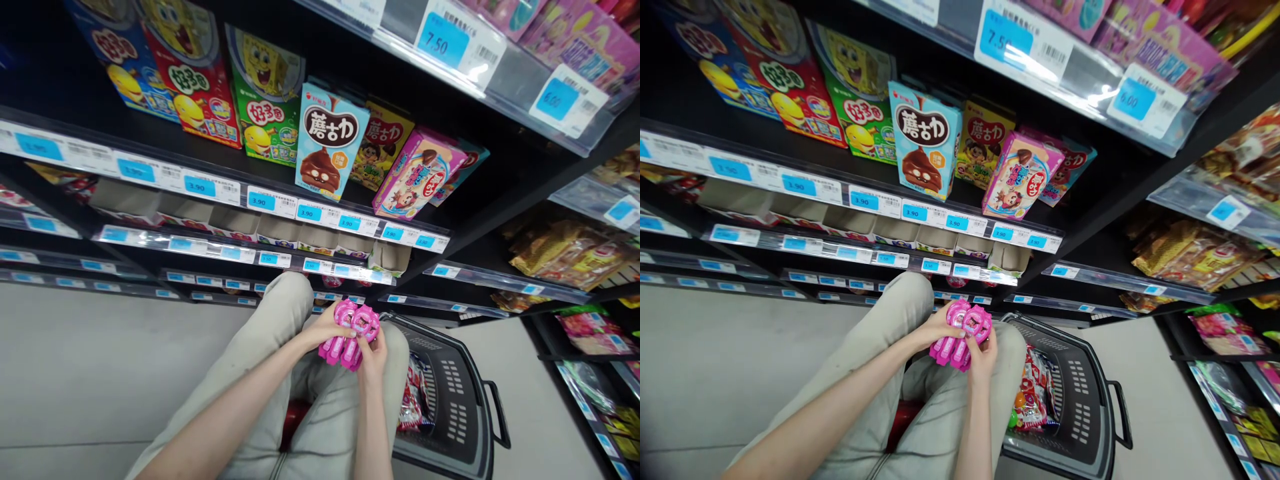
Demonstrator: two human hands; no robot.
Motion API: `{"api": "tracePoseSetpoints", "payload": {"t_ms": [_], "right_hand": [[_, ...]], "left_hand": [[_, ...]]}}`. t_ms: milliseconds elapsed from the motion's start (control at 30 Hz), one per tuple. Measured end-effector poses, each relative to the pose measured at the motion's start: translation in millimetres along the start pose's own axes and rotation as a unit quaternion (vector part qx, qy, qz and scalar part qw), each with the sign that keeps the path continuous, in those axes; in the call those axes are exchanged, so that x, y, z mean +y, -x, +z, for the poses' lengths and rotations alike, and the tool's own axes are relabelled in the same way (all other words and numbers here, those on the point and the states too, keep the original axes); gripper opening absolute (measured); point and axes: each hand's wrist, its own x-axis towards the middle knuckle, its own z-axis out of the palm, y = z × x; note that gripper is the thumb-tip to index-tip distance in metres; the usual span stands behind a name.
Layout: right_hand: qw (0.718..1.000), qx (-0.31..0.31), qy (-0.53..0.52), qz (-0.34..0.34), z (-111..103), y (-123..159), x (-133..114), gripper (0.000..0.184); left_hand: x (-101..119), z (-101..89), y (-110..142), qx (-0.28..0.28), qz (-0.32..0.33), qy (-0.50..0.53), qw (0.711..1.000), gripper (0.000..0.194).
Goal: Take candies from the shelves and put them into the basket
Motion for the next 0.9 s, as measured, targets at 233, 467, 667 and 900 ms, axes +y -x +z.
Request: {"api": "tracePoseSetpoints", "payload": {"t_ms": [233,467,667,900], "right_hand": [[0.999,0.016,-0.021,0.03,0.6,-0.5,-1.1,0.041],[0.995,0.026,-0.067,0.076,1.7,5.6,-14.9,0.026],[0.99,0.008,-0.091,0.104,4.7,6.9,-17.4,0.024],[0.989,-0.006,-0.089,0.118,6.9,7.2,-17.4,0.028]], "left_hand": [[1.5,2.5,1.9,0.012,0.006,-0.053,0.999,0.064],[5.6,3.6,0.5,0.04,-0.082,0.059,0.994,0.063],[9.6,1.9,-2.0,0.08,-0.076,0.075,0.991,0.054],[10.1,3.1,-2.0,0.091,-0.086,0.077,0.989,0.053]]}}
